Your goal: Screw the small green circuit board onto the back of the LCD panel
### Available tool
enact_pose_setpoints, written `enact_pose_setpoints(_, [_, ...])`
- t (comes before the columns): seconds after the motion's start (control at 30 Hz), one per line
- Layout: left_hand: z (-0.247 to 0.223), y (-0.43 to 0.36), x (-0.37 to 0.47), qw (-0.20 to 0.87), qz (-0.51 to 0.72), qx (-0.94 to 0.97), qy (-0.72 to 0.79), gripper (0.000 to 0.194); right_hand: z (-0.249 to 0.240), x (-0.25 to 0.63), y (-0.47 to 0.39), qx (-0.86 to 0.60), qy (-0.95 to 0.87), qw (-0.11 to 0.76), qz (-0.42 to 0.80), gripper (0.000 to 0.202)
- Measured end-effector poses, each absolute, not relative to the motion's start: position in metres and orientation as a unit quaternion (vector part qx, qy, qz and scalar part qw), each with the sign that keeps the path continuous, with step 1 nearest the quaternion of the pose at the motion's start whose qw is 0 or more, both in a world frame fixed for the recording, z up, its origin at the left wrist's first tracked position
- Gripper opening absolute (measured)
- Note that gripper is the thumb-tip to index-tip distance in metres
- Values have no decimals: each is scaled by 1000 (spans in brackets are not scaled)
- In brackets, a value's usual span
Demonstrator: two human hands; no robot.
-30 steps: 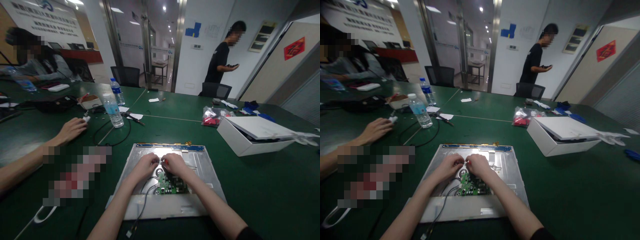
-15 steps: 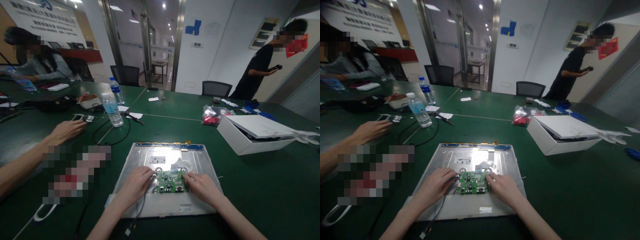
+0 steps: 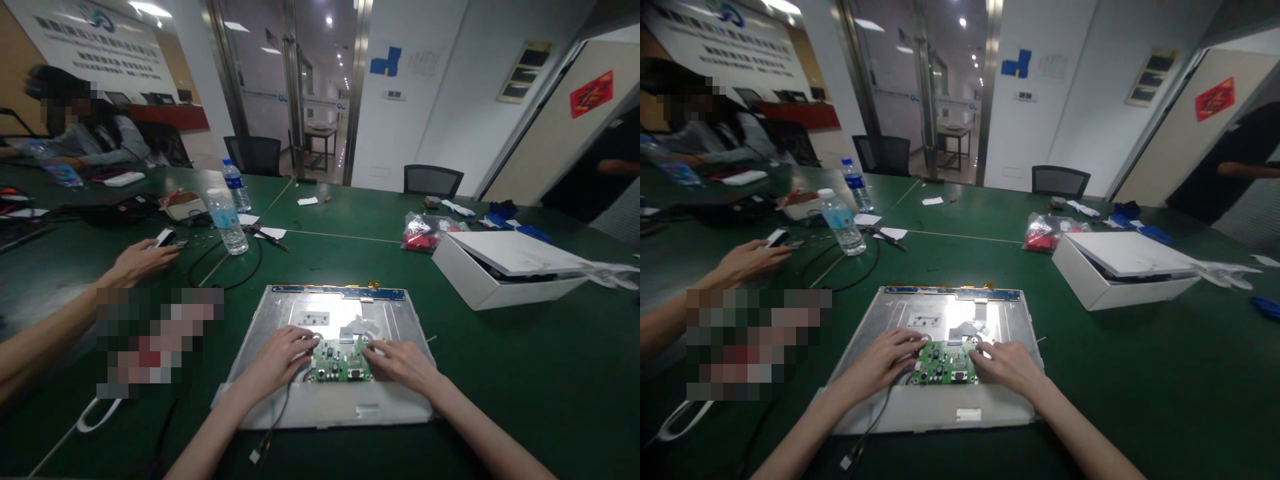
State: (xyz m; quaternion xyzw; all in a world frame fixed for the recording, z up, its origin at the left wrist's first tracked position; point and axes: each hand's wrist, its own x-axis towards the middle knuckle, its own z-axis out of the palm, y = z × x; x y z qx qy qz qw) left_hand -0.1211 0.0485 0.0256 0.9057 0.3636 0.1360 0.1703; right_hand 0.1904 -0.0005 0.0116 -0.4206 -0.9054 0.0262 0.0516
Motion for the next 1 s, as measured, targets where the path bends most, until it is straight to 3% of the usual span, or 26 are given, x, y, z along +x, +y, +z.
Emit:
enact_pose_setpoints(0.57, [10,53,-116,234,233,855,399,25,32,168,13,-505,-850,143,43,26])
enact_pose_setpoints(0.77, [12,52,-116,232,252,852,395,27,30,172,15,-478,-865,151,-6,33])
enact_pose_setpoints(1.0, [6,54,-117,230,228,856,402,24,19,182,2,-415,-899,125,-57,27])
